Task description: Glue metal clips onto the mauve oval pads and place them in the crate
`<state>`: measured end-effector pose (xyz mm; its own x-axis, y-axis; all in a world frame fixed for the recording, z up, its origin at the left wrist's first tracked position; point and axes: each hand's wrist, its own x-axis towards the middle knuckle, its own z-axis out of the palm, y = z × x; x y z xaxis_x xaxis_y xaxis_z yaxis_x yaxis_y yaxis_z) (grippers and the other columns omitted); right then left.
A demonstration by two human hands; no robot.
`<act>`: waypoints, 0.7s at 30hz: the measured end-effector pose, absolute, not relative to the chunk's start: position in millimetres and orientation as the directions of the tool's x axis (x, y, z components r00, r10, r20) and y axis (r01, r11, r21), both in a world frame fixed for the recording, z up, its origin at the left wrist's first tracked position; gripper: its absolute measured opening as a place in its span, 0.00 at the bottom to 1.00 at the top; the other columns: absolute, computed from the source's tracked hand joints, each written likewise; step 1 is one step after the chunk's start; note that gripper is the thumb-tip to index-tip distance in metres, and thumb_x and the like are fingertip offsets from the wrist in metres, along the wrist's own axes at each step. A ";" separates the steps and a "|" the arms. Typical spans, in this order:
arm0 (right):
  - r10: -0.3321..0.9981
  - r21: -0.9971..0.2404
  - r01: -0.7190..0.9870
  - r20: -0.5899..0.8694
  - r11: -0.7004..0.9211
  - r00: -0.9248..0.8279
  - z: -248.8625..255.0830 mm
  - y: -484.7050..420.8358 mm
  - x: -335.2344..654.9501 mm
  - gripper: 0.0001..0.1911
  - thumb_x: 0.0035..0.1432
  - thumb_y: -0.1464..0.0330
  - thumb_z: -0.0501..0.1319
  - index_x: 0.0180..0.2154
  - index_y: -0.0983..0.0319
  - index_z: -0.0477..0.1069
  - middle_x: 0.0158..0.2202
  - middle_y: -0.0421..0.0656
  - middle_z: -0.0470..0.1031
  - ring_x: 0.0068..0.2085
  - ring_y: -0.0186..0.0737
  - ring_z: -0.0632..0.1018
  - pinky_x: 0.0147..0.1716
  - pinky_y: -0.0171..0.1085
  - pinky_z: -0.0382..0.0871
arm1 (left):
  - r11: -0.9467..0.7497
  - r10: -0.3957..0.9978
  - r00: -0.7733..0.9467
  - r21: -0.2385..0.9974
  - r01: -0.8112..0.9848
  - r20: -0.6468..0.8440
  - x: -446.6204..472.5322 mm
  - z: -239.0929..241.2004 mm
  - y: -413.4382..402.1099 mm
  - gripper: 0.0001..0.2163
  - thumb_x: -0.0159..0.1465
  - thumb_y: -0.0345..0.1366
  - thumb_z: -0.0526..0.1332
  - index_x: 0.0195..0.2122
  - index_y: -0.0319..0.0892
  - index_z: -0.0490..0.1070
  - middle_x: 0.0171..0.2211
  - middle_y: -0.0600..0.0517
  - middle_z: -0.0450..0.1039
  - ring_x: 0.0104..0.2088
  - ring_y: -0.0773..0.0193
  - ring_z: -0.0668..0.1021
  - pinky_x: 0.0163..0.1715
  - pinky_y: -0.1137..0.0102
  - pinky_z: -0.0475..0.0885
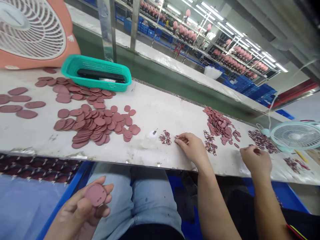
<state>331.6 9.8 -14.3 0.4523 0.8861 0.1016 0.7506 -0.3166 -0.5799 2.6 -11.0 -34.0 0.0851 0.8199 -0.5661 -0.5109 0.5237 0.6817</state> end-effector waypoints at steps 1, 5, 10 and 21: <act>0.878 -0.616 0.728 0.119 -0.301 0.464 -15.2 5.9 326.6 0.10 0.57 0.61 0.66 0.36 0.60 0.77 0.35 0.47 0.81 0.37 0.47 0.79 0.41 0.45 0.71 | 0.534 0.811 0.101 0.660 -0.529 -0.576 4.3 -30.4 -11.8 0.18 0.39 0.45 0.81 0.31 0.50 0.85 0.27 0.55 0.85 0.22 0.66 0.82 0.20 0.82 0.77; 0.899 -0.791 0.586 0.114 -0.176 0.423 -8.5 -13.4 285.4 0.18 0.58 0.53 0.64 0.40 0.61 0.76 0.37 0.48 0.82 0.36 0.46 0.82 0.38 0.44 0.78 | 0.594 0.757 0.126 0.594 -0.542 -0.642 10.2 -12.8 -17.1 0.23 0.34 0.49 0.81 0.31 0.46 0.85 0.25 0.53 0.84 0.21 0.68 0.80 0.20 0.81 0.75; 0.998 -0.998 0.051 -0.045 -0.043 -0.036 11.1 -27.7 212.8 0.08 0.58 0.64 0.70 0.41 0.55 0.79 0.37 0.40 0.84 0.37 0.38 0.84 0.37 0.35 0.80 | 0.641 0.727 0.150 0.584 -0.499 -0.670 13.6 2.2 -22.6 0.23 0.34 0.50 0.81 0.30 0.44 0.85 0.24 0.51 0.81 0.21 0.69 0.78 0.21 0.80 0.74; 0.966 -0.947 0.275 0.102 0.168 -0.236 16.9 -19.5 183.4 0.06 0.57 0.72 0.71 0.39 0.60 0.81 0.32 0.39 0.83 0.32 0.33 0.80 0.34 0.31 0.74 | 0.675 0.736 0.367 0.573 -0.465 -0.569 -1.5 -18.6 -30.6 0.16 0.49 0.48 0.77 0.28 0.40 0.83 0.23 0.52 0.75 0.24 0.68 0.75 0.23 0.78 0.73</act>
<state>183.4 -19.5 16.9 -0.2364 0.9662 0.1025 0.2750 0.1677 -0.9467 -1.5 -30.6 -18.6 0.3670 0.7362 -0.5686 -0.4653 0.6746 0.5731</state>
